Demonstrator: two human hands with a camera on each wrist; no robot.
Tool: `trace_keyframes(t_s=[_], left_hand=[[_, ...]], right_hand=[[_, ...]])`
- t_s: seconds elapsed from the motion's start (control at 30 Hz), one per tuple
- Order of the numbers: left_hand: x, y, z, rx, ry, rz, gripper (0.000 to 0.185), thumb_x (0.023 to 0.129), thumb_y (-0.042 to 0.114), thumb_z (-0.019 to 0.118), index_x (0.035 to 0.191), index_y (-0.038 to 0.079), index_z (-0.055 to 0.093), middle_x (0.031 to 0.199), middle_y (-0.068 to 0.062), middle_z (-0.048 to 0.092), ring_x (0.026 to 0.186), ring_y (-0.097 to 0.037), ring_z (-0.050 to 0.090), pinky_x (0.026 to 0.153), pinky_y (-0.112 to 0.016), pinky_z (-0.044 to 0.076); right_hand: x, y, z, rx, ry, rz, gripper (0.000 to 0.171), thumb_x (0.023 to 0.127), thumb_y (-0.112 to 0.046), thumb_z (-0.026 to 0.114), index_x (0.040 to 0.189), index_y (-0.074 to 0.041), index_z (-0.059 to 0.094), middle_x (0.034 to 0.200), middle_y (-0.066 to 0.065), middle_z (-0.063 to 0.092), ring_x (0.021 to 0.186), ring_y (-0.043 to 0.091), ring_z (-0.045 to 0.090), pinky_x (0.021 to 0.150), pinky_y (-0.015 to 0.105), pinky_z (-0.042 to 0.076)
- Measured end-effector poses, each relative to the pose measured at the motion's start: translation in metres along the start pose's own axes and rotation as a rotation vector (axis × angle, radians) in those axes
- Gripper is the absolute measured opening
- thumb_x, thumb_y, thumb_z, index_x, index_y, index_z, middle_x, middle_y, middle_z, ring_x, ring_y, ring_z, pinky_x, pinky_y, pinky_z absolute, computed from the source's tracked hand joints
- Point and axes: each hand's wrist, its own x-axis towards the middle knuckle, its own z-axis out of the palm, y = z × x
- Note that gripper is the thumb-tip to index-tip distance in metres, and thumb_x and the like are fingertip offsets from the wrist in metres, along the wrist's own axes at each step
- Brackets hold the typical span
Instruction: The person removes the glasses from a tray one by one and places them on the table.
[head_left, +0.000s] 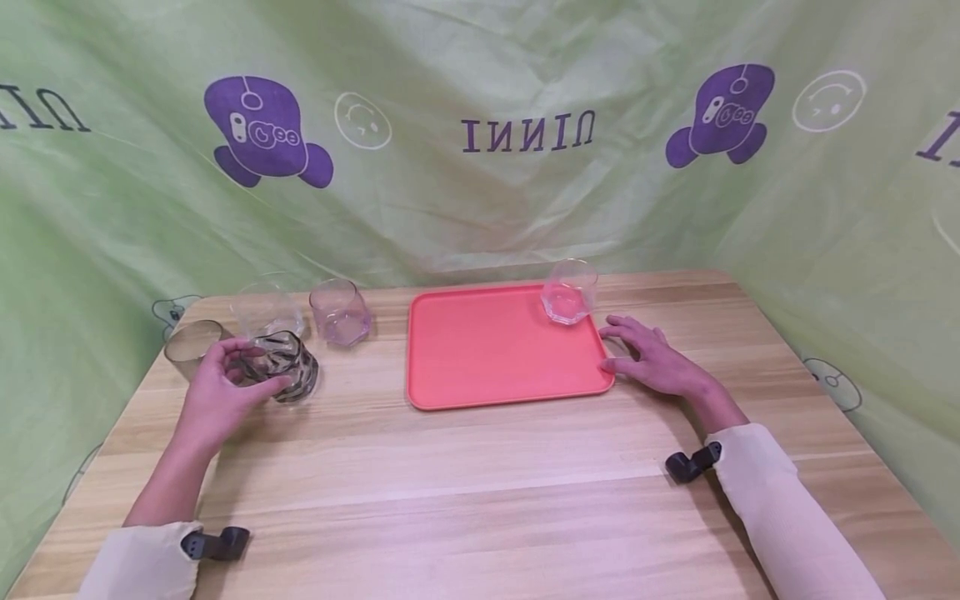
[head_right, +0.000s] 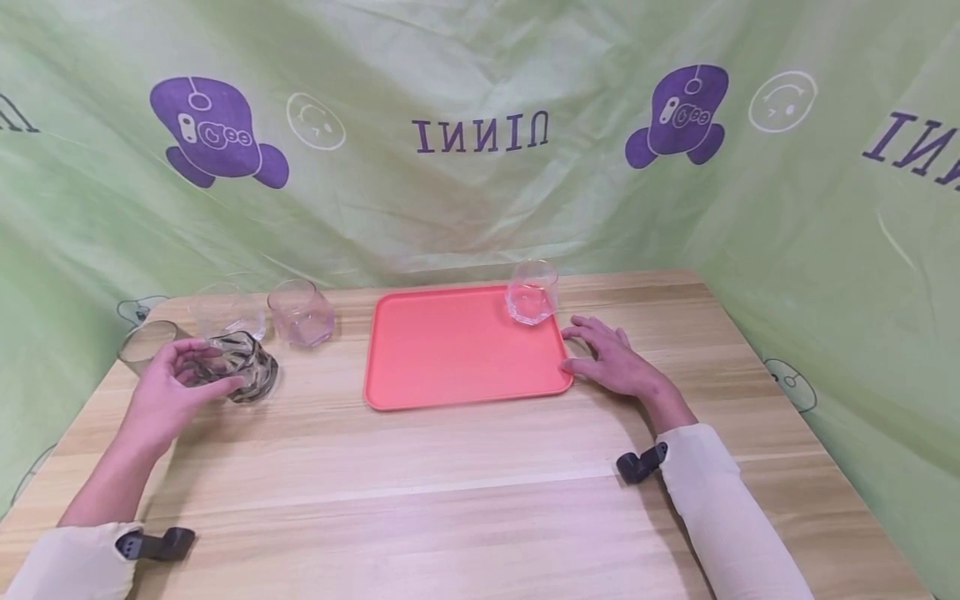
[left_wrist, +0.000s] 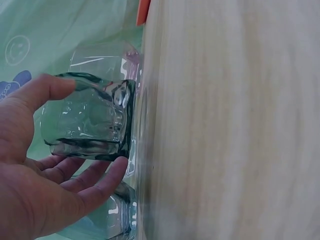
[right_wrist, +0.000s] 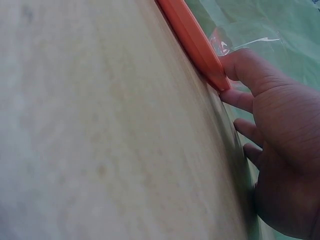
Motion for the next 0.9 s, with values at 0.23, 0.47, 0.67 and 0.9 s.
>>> trace_keyframes(t_s=[0.23,0.47,0.67,0.9], left_hand=[[0.0,0.0018,0.004,0.028,0.005,-0.016,0.085,0.084,0.025,0.089,0.144,-0.005,0.037,0.138,-0.022,0.052,0.115,-0.026,0.05,0.081,-0.013,0.043],[-0.0008,0.0036,0.0062,0.041,0.008,-0.031,0.086,0.085,0.029,0.087,0.145,-0.005,0.035,0.138,-0.022,0.051,0.113,-0.026,0.05,0.079,-0.016,0.045],[0.0001,0.0036,0.007,0.038,0.008,-0.033,0.085,0.086,0.028,0.087,0.145,-0.005,0.035,0.138,-0.022,0.05,0.116,-0.031,0.05,0.078,-0.016,0.045],[0.0016,0.0025,0.0072,0.019,-0.002,-0.032,0.086,0.086,0.026,0.087,0.146,-0.005,0.033,0.14,-0.024,0.049,0.122,-0.037,0.049,0.08,-0.014,0.044]], right_hand=[[0.0,-0.001,0.0003,-0.003,0.0,0.005,0.055,0.099,-0.03,0.07,0.144,-0.003,0.054,0.161,0.024,0.029,0.15,0.047,0.019,0.116,0.071,-0.004],[0.0006,-0.0011,0.0004,0.0,-0.002,0.001,0.055,0.099,-0.03,0.07,0.143,-0.003,0.054,0.161,0.024,0.029,0.15,0.047,0.019,0.116,0.071,-0.004],[0.0005,-0.0017,0.0001,0.0,-0.002,0.003,0.055,0.099,-0.03,0.071,0.143,-0.003,0.054,0.161,0.024,0.029,0.15,0.047,0.019,0.116,0.071,-0.004],[-0.0003,-0.0024,-0.0009,0.002,-0.003,0.007,0.055,0.098,-0.03,0.071,0.143,-0.003,0.054,0.161,0.024,0.029,0.15,0.047,0.019,0.116,0.071,-0.004]])
